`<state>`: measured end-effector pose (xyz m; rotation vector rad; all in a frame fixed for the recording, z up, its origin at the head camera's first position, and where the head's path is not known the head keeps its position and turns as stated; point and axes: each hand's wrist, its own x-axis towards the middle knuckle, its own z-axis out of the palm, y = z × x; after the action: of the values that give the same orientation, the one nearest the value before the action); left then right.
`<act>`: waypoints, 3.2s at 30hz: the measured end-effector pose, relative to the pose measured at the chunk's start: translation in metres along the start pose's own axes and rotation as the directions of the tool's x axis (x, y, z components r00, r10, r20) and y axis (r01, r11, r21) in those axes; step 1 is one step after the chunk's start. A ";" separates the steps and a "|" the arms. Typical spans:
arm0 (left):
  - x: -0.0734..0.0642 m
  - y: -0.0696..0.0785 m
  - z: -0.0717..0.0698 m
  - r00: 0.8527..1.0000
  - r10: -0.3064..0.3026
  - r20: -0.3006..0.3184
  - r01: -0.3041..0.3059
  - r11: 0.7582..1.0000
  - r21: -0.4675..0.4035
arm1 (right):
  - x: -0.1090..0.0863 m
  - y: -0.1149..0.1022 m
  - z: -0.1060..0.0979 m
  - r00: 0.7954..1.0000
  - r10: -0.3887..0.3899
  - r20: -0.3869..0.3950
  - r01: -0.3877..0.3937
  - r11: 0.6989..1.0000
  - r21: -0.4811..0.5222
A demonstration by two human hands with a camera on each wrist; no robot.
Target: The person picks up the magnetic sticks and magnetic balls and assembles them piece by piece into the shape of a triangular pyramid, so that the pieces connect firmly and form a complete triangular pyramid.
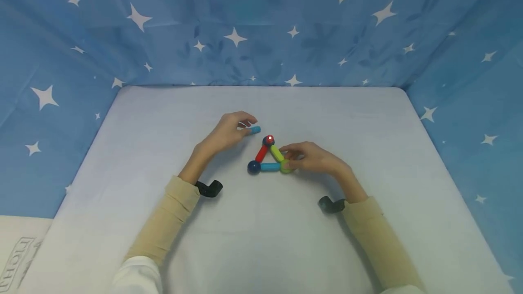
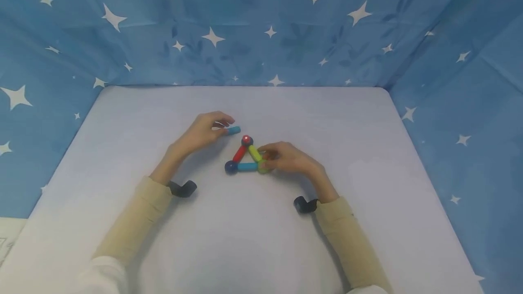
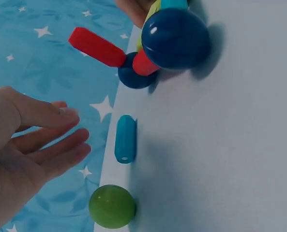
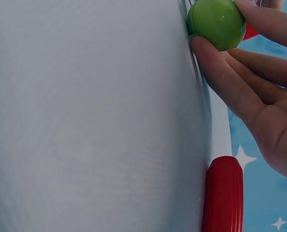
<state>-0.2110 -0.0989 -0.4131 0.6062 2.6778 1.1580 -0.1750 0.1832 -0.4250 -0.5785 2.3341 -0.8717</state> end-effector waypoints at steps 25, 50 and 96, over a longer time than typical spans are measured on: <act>0.023 0.009 0.026 0.987 -0.132 0.089 0.093 0.931 0.353 | -0.005 0.001 -0.002 1.000 -0.018 0.016 0.018 1.000 -0.004; -0.041 0.027 0.022 0.999 -0.046 0.012 0.047 0.979 -0.196 | 0.001 0.002 -0.006 1.000 -0.020 0.009 0.020 1.000 0.014; -0.056 0.010 0.026 0.979 -0.010 0.206 0.024 0.997 -0.067 | -0.036 0.029 -0.047 0.987 0.135 -0.087 -0.140 0.988 -0.064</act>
<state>-0.1497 -0.0996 -0.4246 0.6515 2.4551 1.1131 -0.1841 0.2448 -0.4023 -0.4108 2.4550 -0.7657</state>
